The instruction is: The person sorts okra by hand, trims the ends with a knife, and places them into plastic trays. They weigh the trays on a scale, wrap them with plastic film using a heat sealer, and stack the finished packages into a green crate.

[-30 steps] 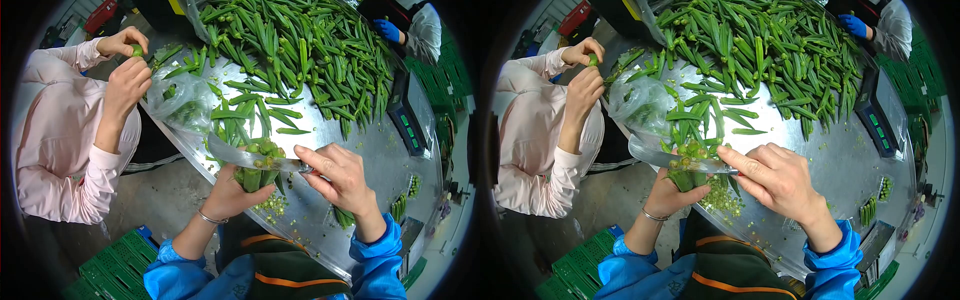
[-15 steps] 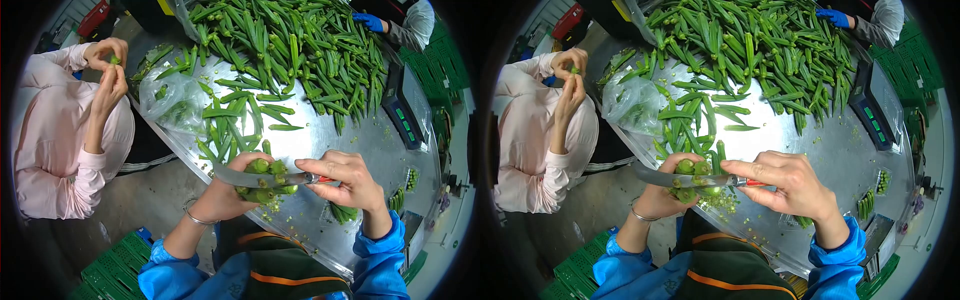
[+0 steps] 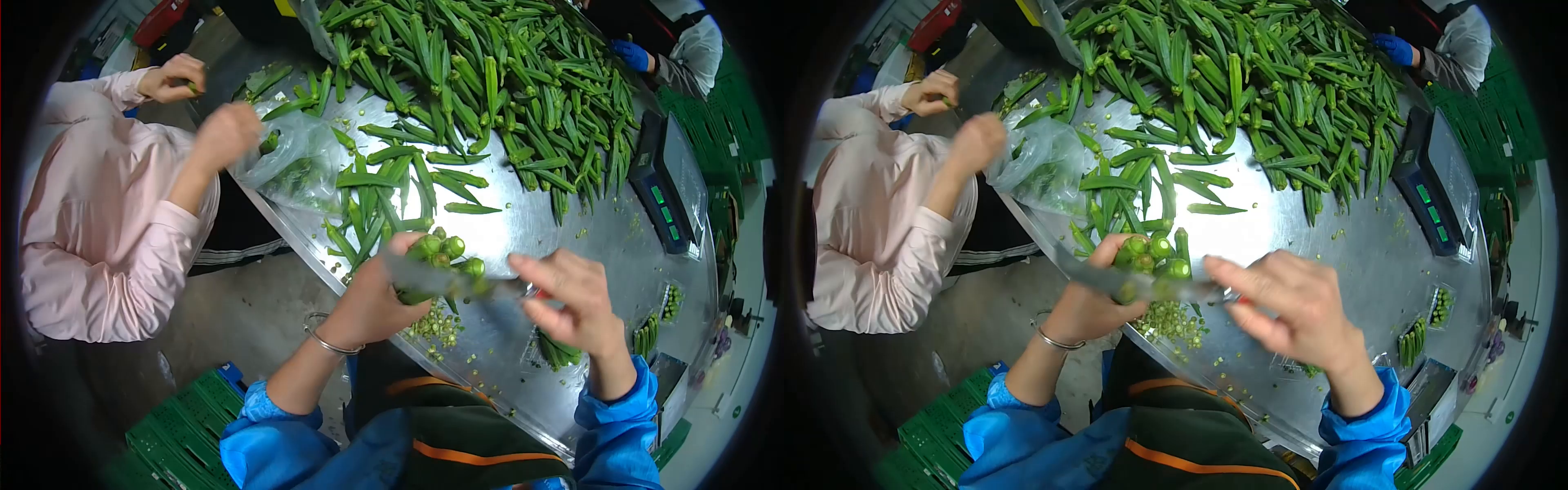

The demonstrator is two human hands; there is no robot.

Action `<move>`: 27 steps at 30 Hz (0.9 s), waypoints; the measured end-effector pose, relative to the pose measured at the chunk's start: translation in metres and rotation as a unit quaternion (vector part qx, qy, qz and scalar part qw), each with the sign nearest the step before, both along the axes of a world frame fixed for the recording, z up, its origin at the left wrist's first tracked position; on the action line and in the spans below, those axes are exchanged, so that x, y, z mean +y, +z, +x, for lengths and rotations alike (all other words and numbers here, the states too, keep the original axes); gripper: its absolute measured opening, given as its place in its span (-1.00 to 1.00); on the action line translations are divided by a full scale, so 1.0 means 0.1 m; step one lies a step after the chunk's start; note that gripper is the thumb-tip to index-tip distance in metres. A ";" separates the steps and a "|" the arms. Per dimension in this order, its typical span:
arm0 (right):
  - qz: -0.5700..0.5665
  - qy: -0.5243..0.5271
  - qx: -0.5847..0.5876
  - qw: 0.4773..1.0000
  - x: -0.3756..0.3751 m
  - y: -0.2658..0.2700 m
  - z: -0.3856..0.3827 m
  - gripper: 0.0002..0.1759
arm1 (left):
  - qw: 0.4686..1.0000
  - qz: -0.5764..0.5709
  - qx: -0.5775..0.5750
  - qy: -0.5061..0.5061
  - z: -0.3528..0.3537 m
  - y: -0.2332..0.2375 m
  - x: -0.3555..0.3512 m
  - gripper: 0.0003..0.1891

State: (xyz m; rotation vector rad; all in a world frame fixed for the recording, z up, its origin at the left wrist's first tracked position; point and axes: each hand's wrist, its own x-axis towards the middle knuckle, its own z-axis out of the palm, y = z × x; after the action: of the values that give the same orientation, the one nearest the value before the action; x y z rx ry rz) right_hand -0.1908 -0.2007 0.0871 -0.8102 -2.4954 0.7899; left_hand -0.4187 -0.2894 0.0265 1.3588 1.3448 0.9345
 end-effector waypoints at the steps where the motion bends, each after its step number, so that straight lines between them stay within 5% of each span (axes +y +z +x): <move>1: 0.042 0.052 -0.003 0.998 -0.03 0.04 -0.05 -0.52 | 1.000 0.002 -0.007 0.024 0.02 -0.01 0.02 -0.39; 9: 0.102 0.044 -0.099 0.989 0.02 0.03 -0.04 -0.47 | 0.999 0.009 0.026 0.024 0.03 0.06 0.04 -0.40; 12: 0.006 -0.151 -0.015 0.988 0.13 -0.15 0.17 -0.54 | 0.999 0.021 0.015 -0.025 -0.04 0.09 0.00 -0.41; 16: -0.053 -0.046 0.009 0.998 -0.04 -0.04 0.05 -0.60 | 0.997 0.046 0.065 -0.006 0.03 0.05 0.04 -0.46; 21: -0.188 -0.130 0.061 0.972 -0.26 -0.01 -0.20 -0.72 | 0.972 0.140 0.186 0.022 0.16 0.01 0.15 -0.47; 26: -0.242 -0.196 0.102 0.945 -0.12 -0.09 -0.19 -0.72 | 0.993 0.074 0.097 -0.003 0.16 0.03 0.10 -0.41; 27: -0.242 -0.197 0.101 0.945 -0.08 -0.09 -0.17 -0.72 | 0.999 0.026 -0.008 -0.044 0.14 0.01 0.07 -0.40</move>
State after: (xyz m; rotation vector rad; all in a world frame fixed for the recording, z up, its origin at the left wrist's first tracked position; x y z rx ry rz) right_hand -0.2078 -0.2091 0.0779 -1.2684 -1.8853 1.2793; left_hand -0.4044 -0.2826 0.0271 1.4355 1.2462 0.9232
